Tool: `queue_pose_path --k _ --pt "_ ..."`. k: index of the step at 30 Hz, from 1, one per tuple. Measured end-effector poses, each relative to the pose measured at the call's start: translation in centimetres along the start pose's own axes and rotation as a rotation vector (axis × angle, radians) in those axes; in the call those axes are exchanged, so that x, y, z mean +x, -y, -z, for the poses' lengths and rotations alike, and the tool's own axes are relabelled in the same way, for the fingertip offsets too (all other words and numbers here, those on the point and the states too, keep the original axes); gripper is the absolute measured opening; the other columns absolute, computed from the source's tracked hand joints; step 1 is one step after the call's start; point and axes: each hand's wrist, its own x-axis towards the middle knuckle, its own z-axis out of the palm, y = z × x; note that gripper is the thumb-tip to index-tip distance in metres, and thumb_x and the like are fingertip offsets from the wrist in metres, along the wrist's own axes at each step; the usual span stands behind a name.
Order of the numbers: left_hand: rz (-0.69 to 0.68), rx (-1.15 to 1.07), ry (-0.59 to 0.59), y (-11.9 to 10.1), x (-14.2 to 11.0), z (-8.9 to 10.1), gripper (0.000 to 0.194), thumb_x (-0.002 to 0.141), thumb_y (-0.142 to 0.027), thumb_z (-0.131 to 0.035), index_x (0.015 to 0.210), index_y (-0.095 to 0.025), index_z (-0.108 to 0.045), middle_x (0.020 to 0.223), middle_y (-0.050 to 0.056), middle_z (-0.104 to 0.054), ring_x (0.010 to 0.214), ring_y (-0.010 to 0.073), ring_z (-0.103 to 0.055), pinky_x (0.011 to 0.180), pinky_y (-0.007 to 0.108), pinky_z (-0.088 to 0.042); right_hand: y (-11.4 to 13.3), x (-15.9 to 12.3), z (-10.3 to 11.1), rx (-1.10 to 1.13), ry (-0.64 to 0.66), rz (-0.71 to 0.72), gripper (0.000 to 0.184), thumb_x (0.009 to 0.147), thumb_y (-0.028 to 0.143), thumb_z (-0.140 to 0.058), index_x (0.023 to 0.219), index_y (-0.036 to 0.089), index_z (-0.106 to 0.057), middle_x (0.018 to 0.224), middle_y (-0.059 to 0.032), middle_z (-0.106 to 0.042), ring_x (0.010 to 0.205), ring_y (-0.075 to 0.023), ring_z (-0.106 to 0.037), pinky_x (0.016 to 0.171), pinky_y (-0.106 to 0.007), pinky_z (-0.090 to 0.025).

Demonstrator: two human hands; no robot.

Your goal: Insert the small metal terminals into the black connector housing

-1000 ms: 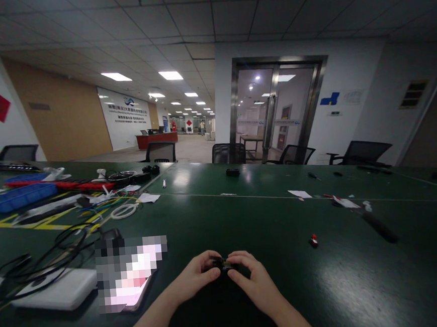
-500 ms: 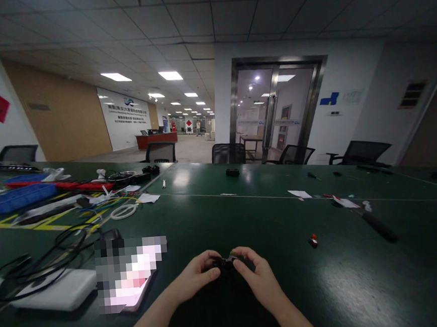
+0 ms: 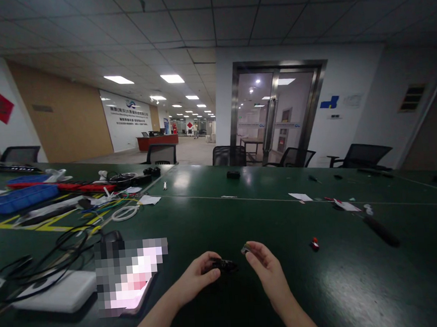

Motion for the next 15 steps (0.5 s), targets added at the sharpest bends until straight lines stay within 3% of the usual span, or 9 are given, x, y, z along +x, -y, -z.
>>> queue_pose_path --k 7,15 --pt "0.009 -0.029 0.01 -0.1 0.1 -0.1 0.035 0.077 -0.039 -0.06 0.103 -0.019 -0.049 0.098 0.004 -0.06 0.09 0.0194 -0.054 0.078 0.03 -0.039 0.1 0.0 0.6 0.043 -0.073 -0.009 0.04 0.071 0.044 -0.059 0.103 0.021 -0.058 0.104 -0.0064 -0.061 0.105 -0.0249 -0.052 0.091 -0.04 -0.04" --pt "0.014 -0.03 0.006 0.1 0.1 0.0 0.036 0.076 -0.041 -0.06 0.103 -0.019 -0.05 0.096 0.003 -0.06 0.09 0.0189 -0.054 0.078 0.03 -0.039 -1.9 1.0 0.9 0.184 -0.213 0.023 0.037 0.069 0.045 -0.062 0.098 0.023 -0.062 0.096 -0.0041 -0.064 0.094 -0.0218 -0.056 0.082 -0.034 -0.043"
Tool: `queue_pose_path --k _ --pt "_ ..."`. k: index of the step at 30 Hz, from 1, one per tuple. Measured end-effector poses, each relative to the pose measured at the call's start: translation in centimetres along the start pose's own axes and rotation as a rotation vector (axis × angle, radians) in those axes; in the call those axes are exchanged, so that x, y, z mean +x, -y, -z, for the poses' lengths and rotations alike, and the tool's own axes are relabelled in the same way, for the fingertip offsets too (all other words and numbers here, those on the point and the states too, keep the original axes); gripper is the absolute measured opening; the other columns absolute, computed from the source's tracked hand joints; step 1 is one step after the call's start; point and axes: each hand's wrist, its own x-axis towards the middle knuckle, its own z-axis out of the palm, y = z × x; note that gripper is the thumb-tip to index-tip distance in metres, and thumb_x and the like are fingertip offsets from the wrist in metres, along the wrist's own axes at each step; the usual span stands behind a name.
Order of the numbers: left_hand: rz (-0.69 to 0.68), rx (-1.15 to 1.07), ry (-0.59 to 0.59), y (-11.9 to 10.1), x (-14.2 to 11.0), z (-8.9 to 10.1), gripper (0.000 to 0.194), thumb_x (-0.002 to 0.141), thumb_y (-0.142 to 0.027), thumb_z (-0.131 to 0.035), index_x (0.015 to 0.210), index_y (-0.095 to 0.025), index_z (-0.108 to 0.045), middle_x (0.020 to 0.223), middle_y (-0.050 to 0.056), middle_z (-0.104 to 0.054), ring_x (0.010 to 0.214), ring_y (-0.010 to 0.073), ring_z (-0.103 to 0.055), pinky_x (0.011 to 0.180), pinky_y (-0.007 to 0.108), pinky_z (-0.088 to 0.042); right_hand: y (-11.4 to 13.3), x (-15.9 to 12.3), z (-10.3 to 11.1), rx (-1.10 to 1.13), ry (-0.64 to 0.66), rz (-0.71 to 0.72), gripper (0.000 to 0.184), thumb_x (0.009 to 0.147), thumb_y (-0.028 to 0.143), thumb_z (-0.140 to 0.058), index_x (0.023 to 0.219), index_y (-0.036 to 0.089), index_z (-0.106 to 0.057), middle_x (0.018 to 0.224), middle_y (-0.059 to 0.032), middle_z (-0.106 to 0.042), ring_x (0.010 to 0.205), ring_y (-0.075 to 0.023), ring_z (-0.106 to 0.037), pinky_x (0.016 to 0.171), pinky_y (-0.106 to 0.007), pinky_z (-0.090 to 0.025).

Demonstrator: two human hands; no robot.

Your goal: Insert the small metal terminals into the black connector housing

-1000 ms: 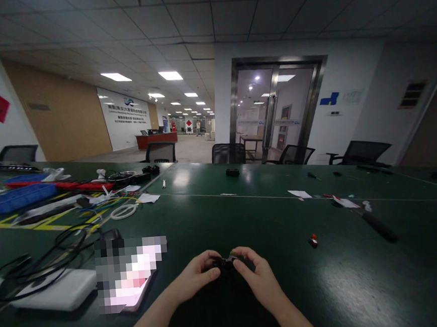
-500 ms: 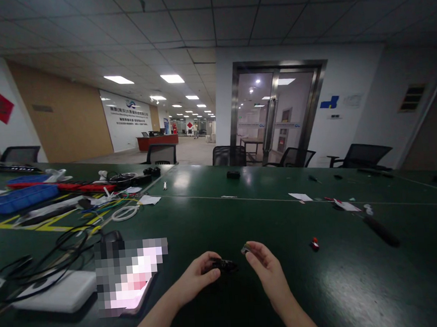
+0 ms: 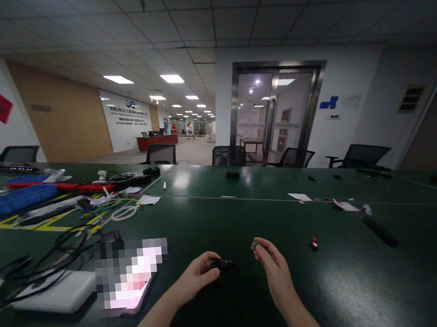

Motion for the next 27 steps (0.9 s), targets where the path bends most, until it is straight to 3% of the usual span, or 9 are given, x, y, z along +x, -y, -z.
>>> queue_pose_path --k 17,27 --pt "0.005 -0.019 -0.011 -0.12 -0.12 0.03 0.034 0.075 -0.038 -0.061 0.102 -0.02 -0.051 0.097 0.002 -0.06 0.09 0.0182 -0.054 0.078 0.029 -0.038 0.03 0.25 0.32 0.079 -0.056 -0.029 0.034 0.067 0.043 -0.063 0.095 0.024 -0.063 0.093 -0.003 -0.063 0.086 -0.0206 -0.056 0.075 -0.033 -0.045" --pt "-0.007 -0.03 -0.014 0.25 0.06 0.03 0.032 0.076 -0.037 -0.061 0.101 -0.02 -0.051 0.095 0.002 -0.06 0.089 0.0179 -0.054 0.076 0.028 -0.038 0.35 0.04 0.17 0.06 -0.045 -0.052 0.034 0.068 0.042 -0.063 0.097 0.025 -0.063 0.095 -0.0029 -0.063 0.09 -0.0209 -0.056 0.079 -0.034 -0.044"
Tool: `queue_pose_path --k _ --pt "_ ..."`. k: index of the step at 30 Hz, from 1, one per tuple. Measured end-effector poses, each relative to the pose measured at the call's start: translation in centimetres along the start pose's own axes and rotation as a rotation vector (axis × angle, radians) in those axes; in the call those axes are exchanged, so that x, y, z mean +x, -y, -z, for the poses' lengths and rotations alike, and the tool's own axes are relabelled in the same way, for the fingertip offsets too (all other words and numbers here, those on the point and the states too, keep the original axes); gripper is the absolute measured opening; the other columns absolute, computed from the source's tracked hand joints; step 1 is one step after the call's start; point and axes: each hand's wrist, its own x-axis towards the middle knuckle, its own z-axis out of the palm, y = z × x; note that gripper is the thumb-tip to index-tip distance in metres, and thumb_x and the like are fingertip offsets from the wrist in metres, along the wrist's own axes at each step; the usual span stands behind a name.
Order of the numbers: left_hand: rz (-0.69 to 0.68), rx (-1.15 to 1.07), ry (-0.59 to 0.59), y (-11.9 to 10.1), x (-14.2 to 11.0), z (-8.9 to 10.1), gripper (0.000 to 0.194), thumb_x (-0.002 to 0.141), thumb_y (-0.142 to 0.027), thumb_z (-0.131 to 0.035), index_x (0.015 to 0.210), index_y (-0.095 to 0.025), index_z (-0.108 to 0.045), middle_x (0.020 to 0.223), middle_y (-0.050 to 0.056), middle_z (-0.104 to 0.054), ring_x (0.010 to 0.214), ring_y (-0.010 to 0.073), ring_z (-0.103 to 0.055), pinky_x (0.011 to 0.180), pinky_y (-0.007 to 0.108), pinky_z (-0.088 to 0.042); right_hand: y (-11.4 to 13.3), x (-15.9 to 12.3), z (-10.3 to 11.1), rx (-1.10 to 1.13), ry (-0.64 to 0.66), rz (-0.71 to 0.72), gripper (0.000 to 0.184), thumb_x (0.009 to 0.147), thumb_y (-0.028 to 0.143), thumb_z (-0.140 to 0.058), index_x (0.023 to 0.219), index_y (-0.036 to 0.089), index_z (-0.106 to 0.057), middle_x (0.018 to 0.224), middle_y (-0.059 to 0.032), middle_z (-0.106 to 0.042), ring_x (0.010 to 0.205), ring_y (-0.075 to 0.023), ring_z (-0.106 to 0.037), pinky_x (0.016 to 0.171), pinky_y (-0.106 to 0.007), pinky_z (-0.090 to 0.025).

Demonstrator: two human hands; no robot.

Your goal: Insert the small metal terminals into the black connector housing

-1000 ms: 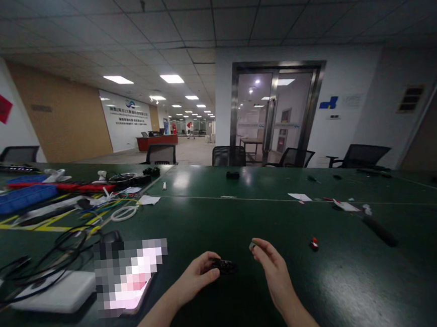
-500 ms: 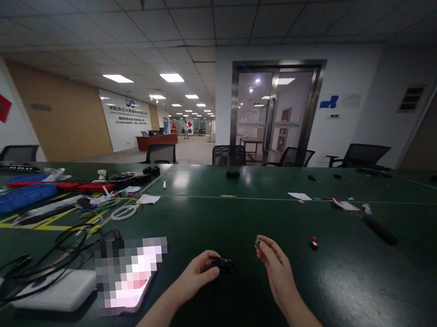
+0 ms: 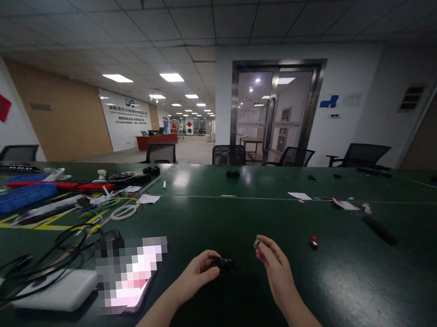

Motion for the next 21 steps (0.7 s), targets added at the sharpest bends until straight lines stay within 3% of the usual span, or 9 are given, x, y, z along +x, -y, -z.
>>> queue_pose_path --k 21 --pt "0.01 0.019 0.008 -0.74 -0.2 -0.14 0.036 0.074 -0.04 -0.062 0.102 -0.019 -0.05 0.097 0.003 -0.06 0.091 0.0194 -0.054 0.077 0.029 -0.038 0.07 -0.17 -0.33 -0.012 0.02 0.029 0.039 0.065 0.042 -0.066 0.098 0.022 -0.062 0.096 -0.0046 -0.065 0.094 -0.0223 -0.057 0.081 -0.035 -0.044"
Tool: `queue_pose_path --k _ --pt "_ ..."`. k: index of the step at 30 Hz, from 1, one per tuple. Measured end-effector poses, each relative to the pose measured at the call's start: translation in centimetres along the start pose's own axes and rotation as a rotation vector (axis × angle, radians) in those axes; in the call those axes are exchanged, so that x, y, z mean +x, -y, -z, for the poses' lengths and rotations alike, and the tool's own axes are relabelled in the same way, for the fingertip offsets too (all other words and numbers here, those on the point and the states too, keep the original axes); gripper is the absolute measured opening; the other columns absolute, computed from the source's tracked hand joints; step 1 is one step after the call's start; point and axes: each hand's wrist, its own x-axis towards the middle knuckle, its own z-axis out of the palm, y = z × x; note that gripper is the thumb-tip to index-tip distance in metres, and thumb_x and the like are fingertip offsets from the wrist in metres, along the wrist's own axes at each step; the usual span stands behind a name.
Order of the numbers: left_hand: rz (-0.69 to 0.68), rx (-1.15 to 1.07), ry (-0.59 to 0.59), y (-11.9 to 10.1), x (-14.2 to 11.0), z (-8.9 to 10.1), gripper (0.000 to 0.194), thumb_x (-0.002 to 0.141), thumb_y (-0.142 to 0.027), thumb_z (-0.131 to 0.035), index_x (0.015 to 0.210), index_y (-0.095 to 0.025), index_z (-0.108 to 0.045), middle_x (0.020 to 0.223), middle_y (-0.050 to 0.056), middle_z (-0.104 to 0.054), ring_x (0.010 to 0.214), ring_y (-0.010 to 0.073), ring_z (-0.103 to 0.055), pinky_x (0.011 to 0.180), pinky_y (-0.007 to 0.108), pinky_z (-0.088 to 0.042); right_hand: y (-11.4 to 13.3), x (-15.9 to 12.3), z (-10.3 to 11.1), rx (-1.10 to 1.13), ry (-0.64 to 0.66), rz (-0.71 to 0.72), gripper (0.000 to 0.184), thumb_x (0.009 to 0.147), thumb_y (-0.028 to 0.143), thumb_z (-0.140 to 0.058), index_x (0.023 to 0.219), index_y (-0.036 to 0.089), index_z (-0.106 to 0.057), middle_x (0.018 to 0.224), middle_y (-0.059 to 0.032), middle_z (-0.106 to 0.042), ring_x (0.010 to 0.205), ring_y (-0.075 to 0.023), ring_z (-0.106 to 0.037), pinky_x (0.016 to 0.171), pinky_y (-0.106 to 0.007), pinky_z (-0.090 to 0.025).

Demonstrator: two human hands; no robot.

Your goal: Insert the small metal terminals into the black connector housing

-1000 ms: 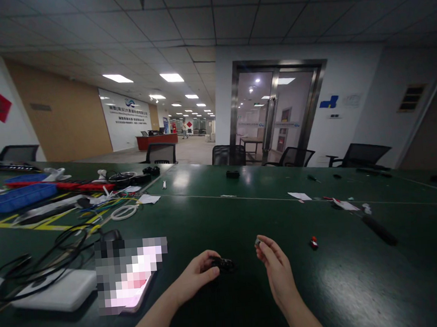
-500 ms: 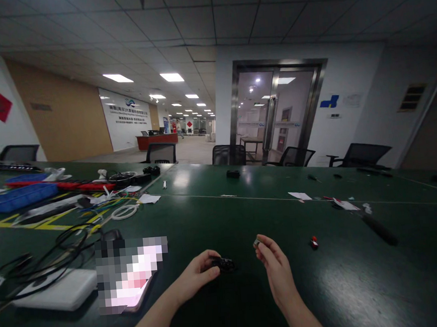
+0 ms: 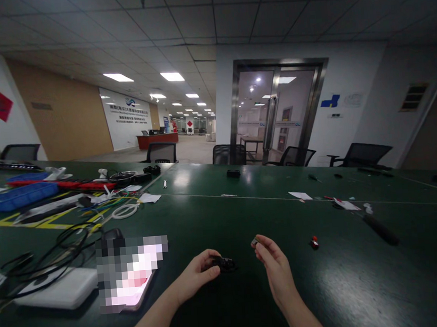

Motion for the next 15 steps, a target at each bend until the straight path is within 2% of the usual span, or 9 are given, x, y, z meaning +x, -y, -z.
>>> queue_pose_path --k 15 --pt "-0.015 -0.017 0.006 0.4 0.15 -0.03 0.038 0.074 -0.041 -0.062 0.102 -0.018 -0.05 0.099 0.005 -0.061 0.092 0.0202 -0.054 0.079 0.031 -0.039 0.99 -0.67 -0.39 -0.097 0.092 -0.029 0.035 0.066 0.041 -0.065 0.096 0.022 -0.063 0.098 -0.0044 -0.065 0.098 -0.0229 -0.056 0.085 -0.037 -0.042"
